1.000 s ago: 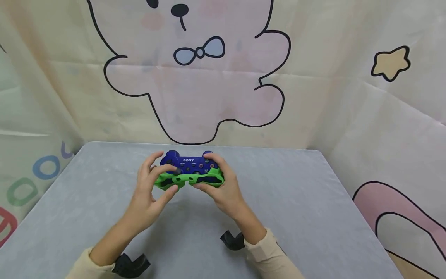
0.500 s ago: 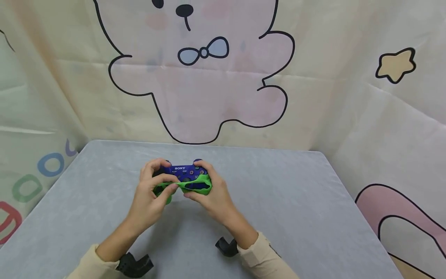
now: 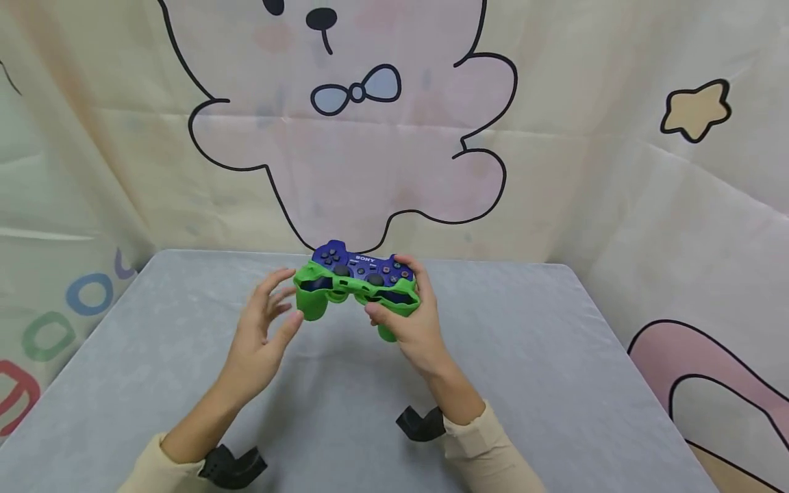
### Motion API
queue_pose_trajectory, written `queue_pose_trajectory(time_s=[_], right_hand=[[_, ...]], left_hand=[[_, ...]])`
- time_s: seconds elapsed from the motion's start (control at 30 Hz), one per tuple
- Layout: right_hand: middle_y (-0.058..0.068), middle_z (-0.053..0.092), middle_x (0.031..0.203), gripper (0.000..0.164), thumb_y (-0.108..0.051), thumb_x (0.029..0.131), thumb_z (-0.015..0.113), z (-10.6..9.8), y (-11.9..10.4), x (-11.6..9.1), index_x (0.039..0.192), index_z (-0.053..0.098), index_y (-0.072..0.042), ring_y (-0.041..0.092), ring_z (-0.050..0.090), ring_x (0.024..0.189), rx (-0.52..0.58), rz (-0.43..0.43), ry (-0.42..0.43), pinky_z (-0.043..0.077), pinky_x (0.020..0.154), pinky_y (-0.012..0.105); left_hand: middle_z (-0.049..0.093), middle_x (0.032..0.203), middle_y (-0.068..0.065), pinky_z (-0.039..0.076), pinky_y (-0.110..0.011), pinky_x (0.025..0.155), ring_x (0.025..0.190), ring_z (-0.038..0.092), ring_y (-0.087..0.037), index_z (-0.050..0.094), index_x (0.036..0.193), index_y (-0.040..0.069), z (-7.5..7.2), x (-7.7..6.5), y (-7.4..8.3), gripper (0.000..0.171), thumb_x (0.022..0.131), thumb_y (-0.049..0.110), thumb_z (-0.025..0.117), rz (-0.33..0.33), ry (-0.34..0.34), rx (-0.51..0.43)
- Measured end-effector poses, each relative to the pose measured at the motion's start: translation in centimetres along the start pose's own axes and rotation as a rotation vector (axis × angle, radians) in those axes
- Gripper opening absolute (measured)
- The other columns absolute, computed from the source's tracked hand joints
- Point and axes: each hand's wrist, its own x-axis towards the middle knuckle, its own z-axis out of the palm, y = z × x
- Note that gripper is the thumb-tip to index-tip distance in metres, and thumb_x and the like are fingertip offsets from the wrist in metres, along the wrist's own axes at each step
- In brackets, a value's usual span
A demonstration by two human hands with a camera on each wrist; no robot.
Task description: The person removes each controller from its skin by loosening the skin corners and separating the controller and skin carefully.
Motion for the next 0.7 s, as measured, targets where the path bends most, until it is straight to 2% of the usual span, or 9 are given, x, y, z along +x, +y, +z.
queue_pose_trajectory(time_s=[0.1,0.2,0.3,0.37,0.53,0.7], right_hand=[[0.004,0.052,0.123,0.071,0.006,0.093,0.067,-0.28,-0.30,-0.10,0.148,0.032,-0.021,0.015,0.062,0.074,0.103,-0.001,-0.049,0.057,0.068,0.025],[0.005,0.049,0.127,0.074,0.005,0.093,0.067,-0.21,-0.37,-0.16,0.150,0.029,-0.024,0.015,0.063,0.078,0.141,0.003,-0.139,0.058,0.069,0.026],[0.006,0.048,0.131,0.078,0.005,0.093,0.067,-0.13,-0.41,-0.26,0.152,0.027,-0.024,0.017,0.064,0.080,0.144,-0.006,-0.209,0.059,0.069,0.028],[0.006,0.049,0.130,0.076,0.007,0.092,0.067,-0.11,-0.44,-0.34,0.151,0.029,-0.023,0.017,0.065,0.080,0.140,-0.020,-0.214,0.060,0.069,0.029],[0.007,0.053,0.124,0.065,0.009,0.091,0.067,-0.03,-0.43,-0.37,0.143,0.040,-0.019,0.016,0.065,0.073,0.097,-0.062,-0.129,0.059,0.066,0.028],[0.007,0.053,0.122,0.066,0.011,0.088,0.070,-0.05,-0.53,-0.30,0.141,0.045,-0.018,0.016,0.064,0.071,0.058,-0.086,-0.042,0.059,0.065,0.027]], left_hand=[[0.057,0.143,-0.012,0.054,-0.043,0.097,0.114,0.068,-0.022,0.020,0.159,0.028,-0.45,0.17,-0.24,0.059,0.108,0.016,0.047,-0.090,-0.131,-0.143],[0.065,0.127,-0.015,0.056,-0.032,0.089,0.099,0.072,-0.016,0.011,0.160,0.029,-0.65,0.24,-0.45,0.063,0.109,0.014,0.045,-0.083,-0.204,-0.179],[0.063,0.122,-0.017,0.056,-0.027,0.084,0.090,0.070,-0.011,0.014,0.160,0.026,-0.71,0.23,-0.52,0.065,0.107,0.007,0.047,-0.022,-0.198,-0.201],[0.064,0.117,-0.019,0.058,-0.027,0.080,0.082,0.069,-0.011,0.016,0.160,0.022,-0.72,0.23,-0.52,0.067,0.105,0.003,0.049,0.017,-0.188,-0.209],[0.073,0.099,-0.019,0.058,-0.028,0.064,0.063,0.065,-0.011,0.024,0.160,0.022,-0.72,0.21,-0.61,0.073,0.100,-0.001,0.057,0.024,-0.160,-0.147],[0.075,0.082,-0.014,0.050,-0.026,0.045,0.047,0.057,-0.007,0.026,0.161,0.028,-0.66,0.11,-0.70,0.074,0.100,0.001,0.058,0.008,-0.145,-0.105]])
